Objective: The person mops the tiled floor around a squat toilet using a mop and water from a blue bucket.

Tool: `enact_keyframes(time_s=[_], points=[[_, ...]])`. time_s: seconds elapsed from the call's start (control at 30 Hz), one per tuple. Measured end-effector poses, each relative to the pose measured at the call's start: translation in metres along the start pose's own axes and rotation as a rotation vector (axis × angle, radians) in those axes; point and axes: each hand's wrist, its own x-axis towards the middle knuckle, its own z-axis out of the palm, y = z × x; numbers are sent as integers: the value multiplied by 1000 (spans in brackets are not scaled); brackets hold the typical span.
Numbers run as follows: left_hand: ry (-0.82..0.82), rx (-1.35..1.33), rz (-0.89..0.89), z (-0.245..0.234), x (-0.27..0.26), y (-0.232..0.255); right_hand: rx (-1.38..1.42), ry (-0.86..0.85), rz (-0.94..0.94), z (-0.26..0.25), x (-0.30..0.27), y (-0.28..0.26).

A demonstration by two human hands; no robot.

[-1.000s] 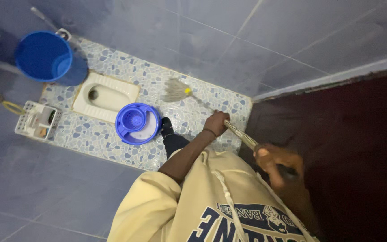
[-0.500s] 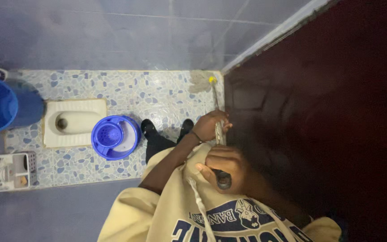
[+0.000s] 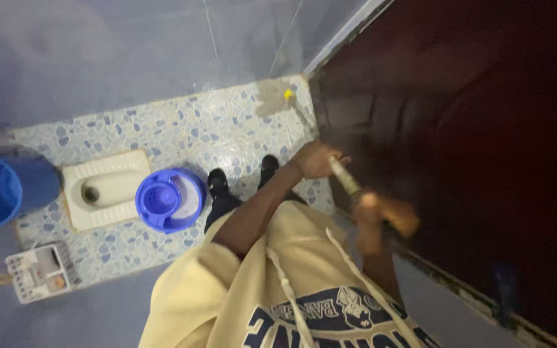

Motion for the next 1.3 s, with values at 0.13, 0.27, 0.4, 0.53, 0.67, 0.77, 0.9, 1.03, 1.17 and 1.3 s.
enact_keyframes(time_s=[0.13,0.27,0.4,0.53,0.67,0.77,0.9,1.03,1.17,1.3], points=[[-35,-10,99,4,2,12,245,192,-7,-23,-9,7],[-71,4,68,5,-3,22,512,227,-16,-43,-11,7],[-162,4,13,2,-21,22,657,126,21,-44,-11,4],[-251,56,-93,-15,-51,0,436,481,73,-9,-13,7],[-76,24,-90,-30,-100,-41,250,343,43,52,-15,20],[60,28,-131,-48,-149,-74,293,248,49,100,-24,38],[141,64,-194,-84,-210,-108,388,72,55,156,-43,66],[255,91,-311,-110,-270,-128,531,-169,194,204,-69,88],[461,87,-369,-124,-314,-144,424,-570,623,229,-49,78],[536,156,-354,-120,-338,-157,130,-718,22,258,-26,36]])
